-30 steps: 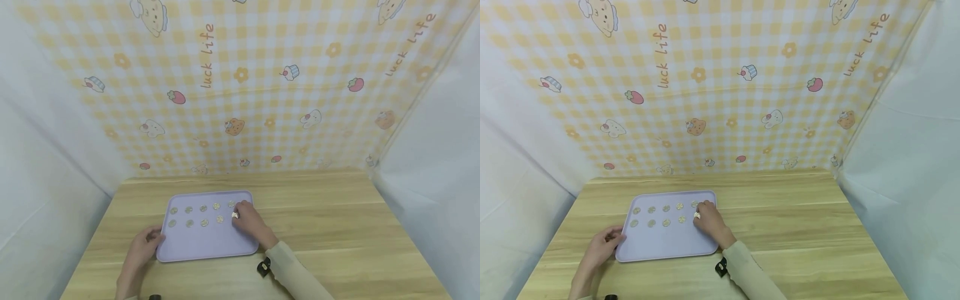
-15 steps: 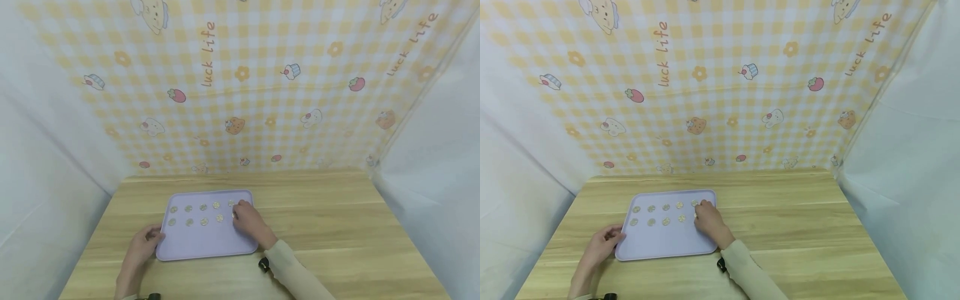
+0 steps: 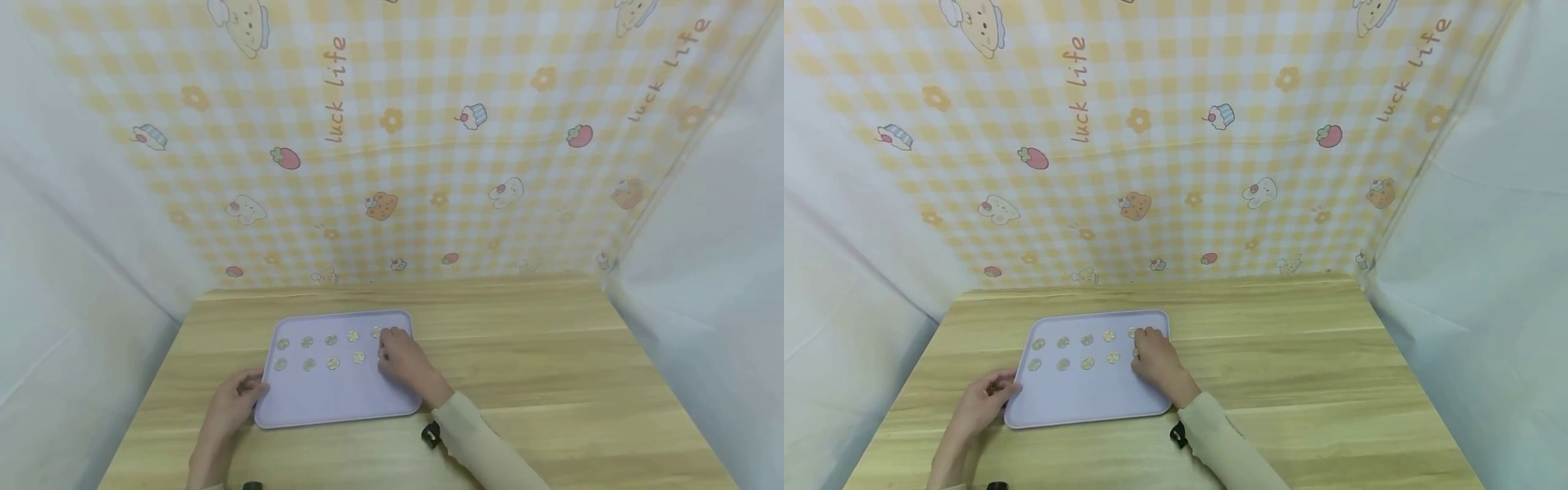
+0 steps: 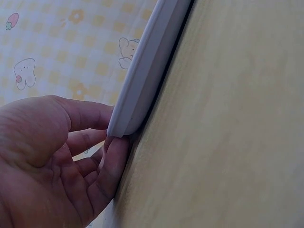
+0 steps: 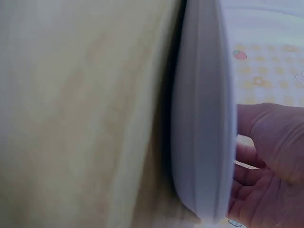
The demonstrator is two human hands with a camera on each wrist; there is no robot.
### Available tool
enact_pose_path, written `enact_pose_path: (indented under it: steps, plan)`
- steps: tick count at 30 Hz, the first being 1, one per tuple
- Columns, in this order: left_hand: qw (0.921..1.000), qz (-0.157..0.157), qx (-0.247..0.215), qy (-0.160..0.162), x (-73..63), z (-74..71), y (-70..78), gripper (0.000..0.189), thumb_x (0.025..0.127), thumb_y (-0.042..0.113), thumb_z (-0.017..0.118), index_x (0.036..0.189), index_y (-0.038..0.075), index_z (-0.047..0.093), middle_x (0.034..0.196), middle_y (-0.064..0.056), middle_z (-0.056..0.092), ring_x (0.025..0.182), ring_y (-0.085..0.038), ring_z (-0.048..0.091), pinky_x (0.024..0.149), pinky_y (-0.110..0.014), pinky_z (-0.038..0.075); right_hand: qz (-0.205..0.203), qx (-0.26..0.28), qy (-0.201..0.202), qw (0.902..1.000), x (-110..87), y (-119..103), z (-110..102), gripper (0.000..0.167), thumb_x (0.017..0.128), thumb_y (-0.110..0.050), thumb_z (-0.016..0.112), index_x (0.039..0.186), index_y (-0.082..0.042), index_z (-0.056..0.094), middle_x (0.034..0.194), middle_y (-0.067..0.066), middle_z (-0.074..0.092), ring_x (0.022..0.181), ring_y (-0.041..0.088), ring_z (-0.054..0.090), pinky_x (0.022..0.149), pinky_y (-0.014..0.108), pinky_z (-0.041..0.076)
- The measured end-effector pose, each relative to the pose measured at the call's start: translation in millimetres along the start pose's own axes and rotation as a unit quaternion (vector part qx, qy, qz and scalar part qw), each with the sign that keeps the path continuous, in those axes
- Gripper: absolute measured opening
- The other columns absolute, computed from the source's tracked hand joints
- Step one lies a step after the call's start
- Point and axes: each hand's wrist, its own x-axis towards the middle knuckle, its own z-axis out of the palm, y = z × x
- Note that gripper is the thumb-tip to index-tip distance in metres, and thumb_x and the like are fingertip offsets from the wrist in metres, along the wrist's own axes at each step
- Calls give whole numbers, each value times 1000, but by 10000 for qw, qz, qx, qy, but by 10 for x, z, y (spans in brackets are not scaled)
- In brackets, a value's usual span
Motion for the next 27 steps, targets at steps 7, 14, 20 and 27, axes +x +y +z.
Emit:
enact_pose_path:
  steps: [7, 14, 20, 27]
  plan:
    - [10000, 45, 9, -18, 4, -7, -12, 46, 96, 19, 63, 137, 0, 54, 110, -15, 67, 85, -17, 59, 65, -24, 51, -49, -246, 97, 9996, -46, -38, 10, 15, 82, -5, 62, 96, -10, 63, 87, 2, 59, 80, 16, 53, 66, 27, 47]
    - [10000, 30, 25, -10, 8, -1, -31, 44, 96, 19, 63, 136, 1, 55, 107, -14, 67, 84, -17, 58, 64, -24, 52, -328, -647, 132, 9973, -66, -42, 1, 18, 84, -9, 65, 99, -6, 73, 88, 4, 62, 79, 15, 55, 67, 27, 49]
    - [10000, 63, -16, -1, 0, -9, -3, 44, 96, 18, 63, 136, 0, 55, 107, -14, 67, 83, -17, 58, 63, -24, 52, -514, -952, -13, 9941, -73, -56, -32, 13, 85, -11, 67, 94, -5, 75, 86, 5, 61, 77, 15, 53, 66, 26, 48]
    - [10000, 67, -24, -14, -1, -8, -3, 44, 97, 18, 62, 136, 0, 55, 110, -16, 67, 83, -18, 59, 64, -24, 52, -904, -1248, 109, 9880, -96, -83, -36, 10, 95, -13, 63, 96, -7, 71, 82, 3, 63, 73, 14, 57, 64, 23, 49]
